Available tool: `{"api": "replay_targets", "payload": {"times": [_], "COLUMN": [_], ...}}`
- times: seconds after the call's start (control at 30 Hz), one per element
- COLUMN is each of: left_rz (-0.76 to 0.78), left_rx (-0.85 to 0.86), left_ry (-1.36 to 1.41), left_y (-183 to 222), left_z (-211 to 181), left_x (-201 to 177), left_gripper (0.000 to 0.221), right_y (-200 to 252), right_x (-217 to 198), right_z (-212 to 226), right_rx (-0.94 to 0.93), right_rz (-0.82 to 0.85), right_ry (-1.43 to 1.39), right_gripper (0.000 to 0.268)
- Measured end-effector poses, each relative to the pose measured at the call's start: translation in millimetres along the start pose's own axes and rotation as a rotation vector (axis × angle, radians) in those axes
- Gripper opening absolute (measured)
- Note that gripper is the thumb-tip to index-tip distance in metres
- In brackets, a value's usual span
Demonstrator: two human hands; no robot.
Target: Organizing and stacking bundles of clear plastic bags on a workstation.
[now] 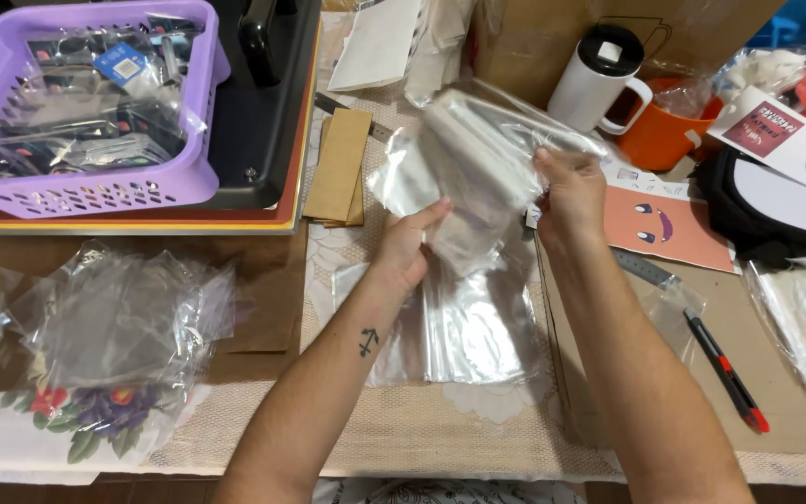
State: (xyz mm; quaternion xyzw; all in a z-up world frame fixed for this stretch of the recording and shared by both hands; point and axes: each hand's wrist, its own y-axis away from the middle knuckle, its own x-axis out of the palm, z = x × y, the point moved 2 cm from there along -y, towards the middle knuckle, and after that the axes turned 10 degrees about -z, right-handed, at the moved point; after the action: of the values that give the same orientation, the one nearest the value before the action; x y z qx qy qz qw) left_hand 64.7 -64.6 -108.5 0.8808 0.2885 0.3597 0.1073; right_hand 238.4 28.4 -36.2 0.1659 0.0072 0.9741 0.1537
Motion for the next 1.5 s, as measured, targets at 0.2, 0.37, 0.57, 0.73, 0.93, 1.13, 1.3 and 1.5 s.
{"api": "replay_targets", "payload": {"times": [0.2,0.37,0.57,0.73,0.93,1.13,1.3,1.5], "left_rz": [-0.059,-0.14,-0.149,-0.147,-0.12,0.019,-0.194,-0.268], "left_rx": [-0.125,-0.24,-0.184,-0.142,-0.132,-0.163,-0.049,0.038], "left_ry": [-0.099,-0.129,-0.106,-0.085,0.069,-0.031,-0.337,-0.497], "left_y": [-22,42,17,-4,65,58,31,19], "left_z": [-3,-54,-36,-19,-66,-62,-47,-32], "left_x": [-13,29,-10,-40,11,8,-11,-19], "left_gripper": [0.055,0.082,0.067,0.056,0.076,0.091,0.07,0.066], "right_y": [4,60,54,67,95,70,78,20], "right_x": [-30,-17,-28,-23,-10,3,22,16], "right_z": [-18,-23,-45,-22,5,-15,-47,-51], "right_rx": [-1.466,-1.834,-1.563,-1.045,-0.688,-0.682,-0.553,-0.37], "right_rz": [0.222,0.49,0.605,0.634,1.17,0.776,1.1,0.538], "right_ry": [0.923,0.865,1.031,0.893,0.895,0.88,1.079,0.772], "right_gripper": [0.022,0.013,0.04,0.051,0.059,0.052,0.058,0.032]}}
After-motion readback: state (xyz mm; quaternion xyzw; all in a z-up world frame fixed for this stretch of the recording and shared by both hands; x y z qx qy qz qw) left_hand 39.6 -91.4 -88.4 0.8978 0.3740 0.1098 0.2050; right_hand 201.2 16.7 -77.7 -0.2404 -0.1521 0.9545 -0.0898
